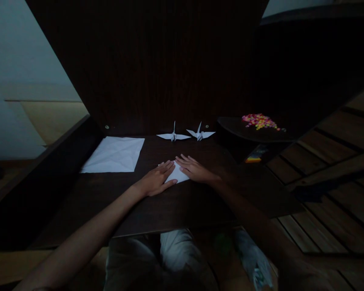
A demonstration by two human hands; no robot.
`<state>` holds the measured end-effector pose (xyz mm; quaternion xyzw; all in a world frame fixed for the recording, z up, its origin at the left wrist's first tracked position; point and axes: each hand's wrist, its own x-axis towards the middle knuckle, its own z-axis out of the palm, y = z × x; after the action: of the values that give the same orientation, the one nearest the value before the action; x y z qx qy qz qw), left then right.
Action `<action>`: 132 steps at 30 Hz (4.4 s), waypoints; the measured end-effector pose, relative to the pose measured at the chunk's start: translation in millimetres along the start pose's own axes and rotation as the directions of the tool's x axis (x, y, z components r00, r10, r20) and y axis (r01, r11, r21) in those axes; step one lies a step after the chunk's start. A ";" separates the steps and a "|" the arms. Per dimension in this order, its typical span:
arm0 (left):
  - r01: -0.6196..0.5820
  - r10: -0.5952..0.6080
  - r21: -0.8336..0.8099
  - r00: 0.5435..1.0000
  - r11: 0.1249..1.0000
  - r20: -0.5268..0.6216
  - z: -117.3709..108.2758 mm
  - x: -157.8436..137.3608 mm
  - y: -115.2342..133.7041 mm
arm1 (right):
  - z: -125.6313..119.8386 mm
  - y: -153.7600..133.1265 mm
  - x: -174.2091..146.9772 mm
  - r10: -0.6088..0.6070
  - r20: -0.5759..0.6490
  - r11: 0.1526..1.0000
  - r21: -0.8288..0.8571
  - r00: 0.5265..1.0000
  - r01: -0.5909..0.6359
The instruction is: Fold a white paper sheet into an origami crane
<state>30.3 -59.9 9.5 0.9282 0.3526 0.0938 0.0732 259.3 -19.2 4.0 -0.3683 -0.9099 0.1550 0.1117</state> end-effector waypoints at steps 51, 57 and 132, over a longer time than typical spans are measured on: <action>-0.090 0.060 -0.203 0.987 0.975 -0.150 -15.2 -15.1 -29.4 | 3.0 2.7 4.5 0.327 -0.249 0.810 0.571 0.912 -0.135; -0.065 0.006 -0.185 0.953 0.981 -0.303 -9.0 -5.0 -25.4 | 4.2 3.7 5.5 0.311 -0.141 0.695 0.708 0.940 -0.124; -0.097 0.098 0.016 0.984 0.995 -0.150 -14.5 -9.8 0.1 | 1.5 -3.5 -10.4 -0.172 -0.394 0.953 0.166 0.903 0.254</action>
<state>19.9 -65.5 22.4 0.9349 0.3118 0.1654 0.0377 264.0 -29.2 3.0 -0.2746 -0.8845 0.1654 0.3389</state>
